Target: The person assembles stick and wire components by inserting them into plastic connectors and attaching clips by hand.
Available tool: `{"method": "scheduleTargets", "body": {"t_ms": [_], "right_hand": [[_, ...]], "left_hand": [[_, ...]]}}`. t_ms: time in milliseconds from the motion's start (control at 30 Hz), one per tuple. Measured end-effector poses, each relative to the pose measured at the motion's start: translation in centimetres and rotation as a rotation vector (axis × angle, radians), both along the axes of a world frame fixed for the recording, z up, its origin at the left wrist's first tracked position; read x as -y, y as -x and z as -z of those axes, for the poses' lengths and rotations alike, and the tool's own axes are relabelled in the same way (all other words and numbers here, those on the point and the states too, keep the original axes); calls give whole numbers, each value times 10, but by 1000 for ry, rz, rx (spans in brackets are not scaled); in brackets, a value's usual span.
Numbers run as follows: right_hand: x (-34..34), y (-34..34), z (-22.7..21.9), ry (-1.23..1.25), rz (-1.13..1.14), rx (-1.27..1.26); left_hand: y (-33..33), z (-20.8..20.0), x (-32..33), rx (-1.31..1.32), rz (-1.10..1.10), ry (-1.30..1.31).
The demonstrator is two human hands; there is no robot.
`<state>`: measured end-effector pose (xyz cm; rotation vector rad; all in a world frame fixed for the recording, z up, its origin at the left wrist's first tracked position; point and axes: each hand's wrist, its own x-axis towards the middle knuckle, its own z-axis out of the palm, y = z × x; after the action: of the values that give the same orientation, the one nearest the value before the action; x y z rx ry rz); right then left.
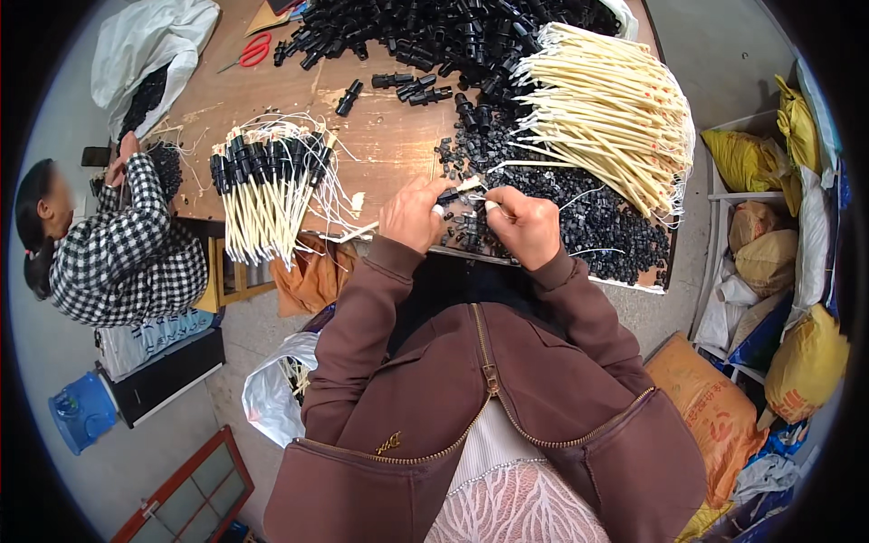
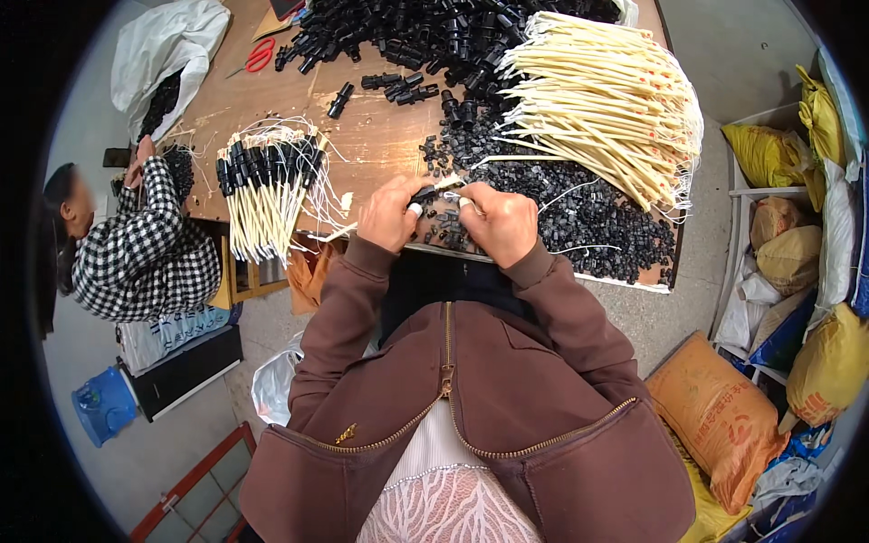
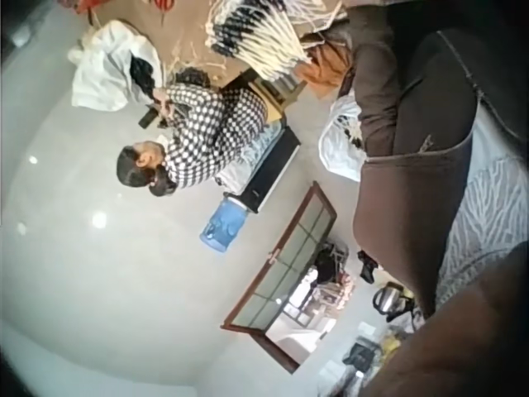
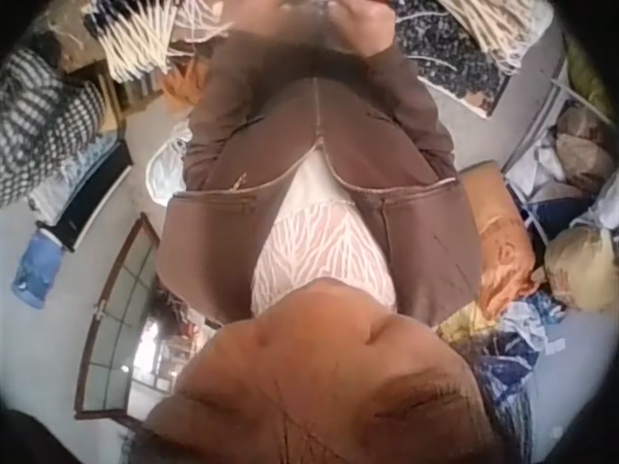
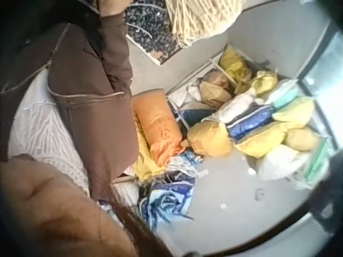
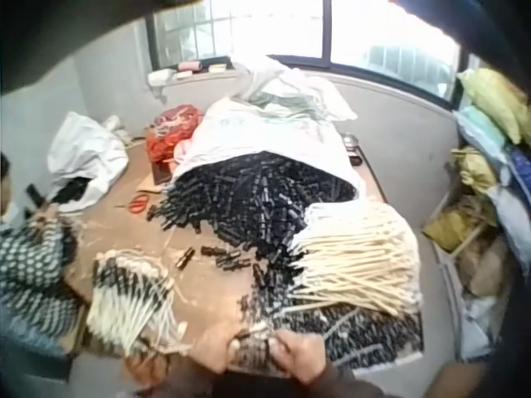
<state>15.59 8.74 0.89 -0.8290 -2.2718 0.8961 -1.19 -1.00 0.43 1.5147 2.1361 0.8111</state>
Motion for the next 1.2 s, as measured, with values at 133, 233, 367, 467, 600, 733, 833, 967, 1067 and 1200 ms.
{"method": "scheduleTargets", "body": {"t_ms": [133,233,367,467,600,733,833,967,1067,1200], "right_hand": [[-2,0,4,12,0,-3],[-2,0,6,37,-54,7],[-2,0,9,123,-94,58],[3,3,9,98,-167,-69],[4,0,11,67,-277,39],[4,0,15,-34,-239,22],[4,-1,11,89,-242,-28],[11,-4,15,141,-274,-72],[12,-6,14,304,-110,-21],[3,-11,14,403,-13,20]], "left_hand": [[-6,-10,-2,-32,53,67],[-8,-2,-2,14,120,-59],[-11,-3,-4,-13,148,-47],[-11,-3,-5,33,169,79],[-10,-1,-5,343,176,-35],[-7,6,-4,270,138,-335],[-8,3,-2,204,97,-463],[-11,2,4,283,196,-538],[0,19,-5,285,-242,-219],[15,41,-30,78,-89,-240]]}}
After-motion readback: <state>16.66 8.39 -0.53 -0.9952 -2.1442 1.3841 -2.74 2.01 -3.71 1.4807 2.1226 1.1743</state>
